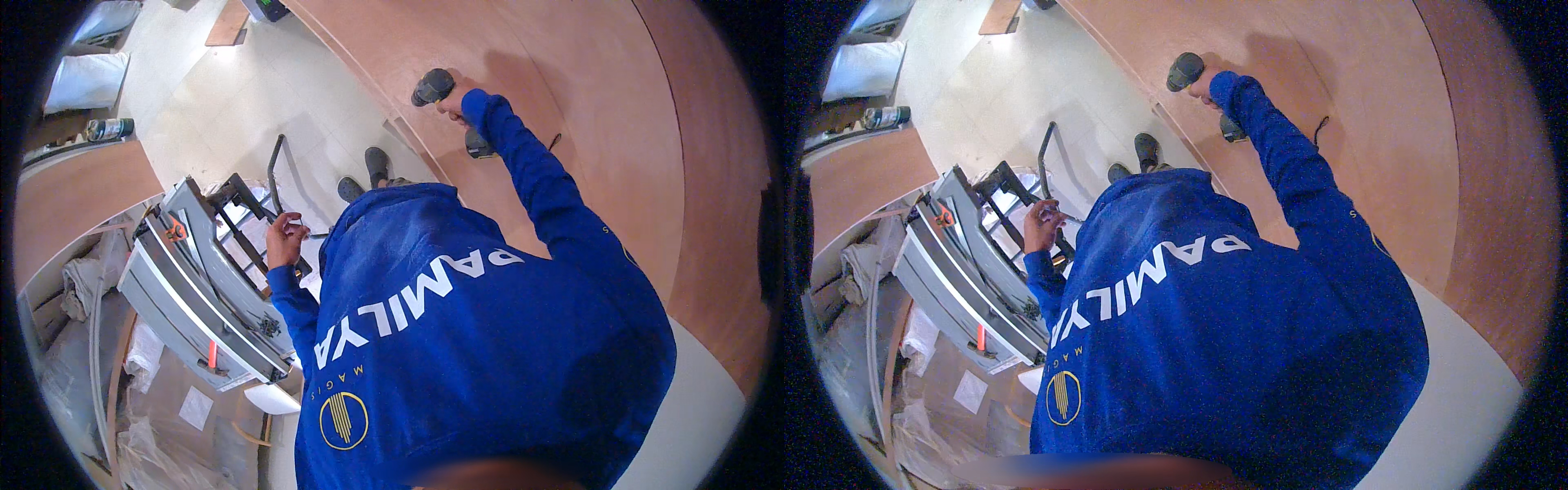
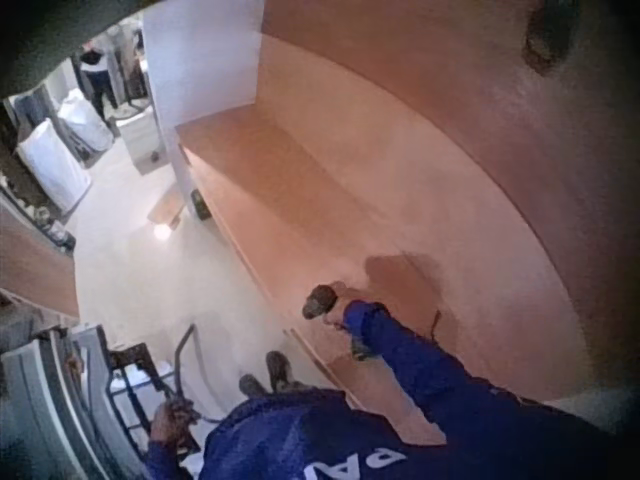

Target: The person measures a curved wooden panel with a tape measure, then uses a cordless drill to drive screws into the panel to attach it to a wall. The person repeats measuring and drilling steps to secure the panel in place.

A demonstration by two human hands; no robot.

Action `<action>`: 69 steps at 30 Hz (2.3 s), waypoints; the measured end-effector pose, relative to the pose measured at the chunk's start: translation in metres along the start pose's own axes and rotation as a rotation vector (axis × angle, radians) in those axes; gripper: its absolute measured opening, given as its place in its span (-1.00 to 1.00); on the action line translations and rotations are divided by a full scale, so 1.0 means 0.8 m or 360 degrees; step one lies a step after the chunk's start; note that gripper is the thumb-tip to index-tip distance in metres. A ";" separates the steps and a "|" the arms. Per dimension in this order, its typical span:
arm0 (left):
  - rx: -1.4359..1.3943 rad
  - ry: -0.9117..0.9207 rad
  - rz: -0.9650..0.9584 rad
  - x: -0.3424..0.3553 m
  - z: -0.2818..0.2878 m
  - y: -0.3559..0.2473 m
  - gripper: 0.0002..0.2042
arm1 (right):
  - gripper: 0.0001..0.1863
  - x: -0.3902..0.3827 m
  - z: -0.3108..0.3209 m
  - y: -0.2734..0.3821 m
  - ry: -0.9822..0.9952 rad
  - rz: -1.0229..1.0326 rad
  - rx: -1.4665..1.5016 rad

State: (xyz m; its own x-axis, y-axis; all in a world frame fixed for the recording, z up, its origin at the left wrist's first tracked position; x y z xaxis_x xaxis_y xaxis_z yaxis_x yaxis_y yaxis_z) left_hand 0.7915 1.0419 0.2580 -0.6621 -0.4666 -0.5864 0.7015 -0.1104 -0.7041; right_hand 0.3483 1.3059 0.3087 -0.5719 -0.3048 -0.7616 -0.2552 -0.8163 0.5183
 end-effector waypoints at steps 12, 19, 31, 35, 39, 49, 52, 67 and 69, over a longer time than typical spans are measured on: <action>-0.0174 -0.0077 0.0031 0.007 0.014 0.017 -0.78 | -0.80 -0.001 -0.008 0.000 -0.0220 0.0260 0.0039; -0.0230 -0.0049 0.0032 0.016 0.014 0.024 -0.84 | -0.38 0.016 -0.020 -0.004 -0.0065 -0.0033 -0.0017; -0.0257 -0.0052 0.0047 0.017 0.021 0.035 -0.85 | -0.34 -0.014 -0.035 0.020 -0.0069 0.0125 -0.0034; -0.0188 -0.0065 0.0079 0.014 0.025 0.037 -0.86 | -0.45 -0.009 -0.035 0.016 -0.0052 0.0232 0.0038; -0.0080 -0.0051 0.0086 0.013 0.025 0.042 -0.86 | -0.59 -0.005 -0.034 0.006 -0.0055 0.0070 0.0033; -0.0172 -0.0092 0.0099 0.015 0.024 0.050 -0.88 | -0.56 -0.010 -0.033 0.012 -0.0150 0.0022 0.0019; -0.0178 -0.0066 0.0110 0.016 0.024 0.054 -0.88 | -0.67 -0.009 -0.028 0.008 -0.0172 -0.0012 0.0072; -0.0170 -0.0009 0.0034 0.021 0.023 0.045 -0.87 | -0.84 -0.013 -0.036 -0.003 -0.0194 0.0083 0.0154; -0.0152 -0.0009 0.0035 0.023 0.025 0.046 -0.87 | -0.85 -0.004 -0.040 -0.009 -0.0160 0.0077 0.0210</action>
State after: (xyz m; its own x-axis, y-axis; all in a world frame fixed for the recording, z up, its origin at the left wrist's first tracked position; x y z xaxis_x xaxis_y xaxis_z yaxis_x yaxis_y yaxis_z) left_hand 0.8103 1.0119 0.2294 -0.6452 -0.4730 -0.6000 0.6872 -0.0161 -0.7263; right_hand 0.3764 1.2971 0.2949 -0.6593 -0.2861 -0.6953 -0.3218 -0.7284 0.6048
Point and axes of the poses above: each hand's wrist, its own x-axis towards the middle knuckle, its own z-axis out of the back of the hand, y = z × x, the point moved 4 cm from there along x, towards the middle knuckle, and after that the axes turned 12 degrees about x, right-handed, at the moved point
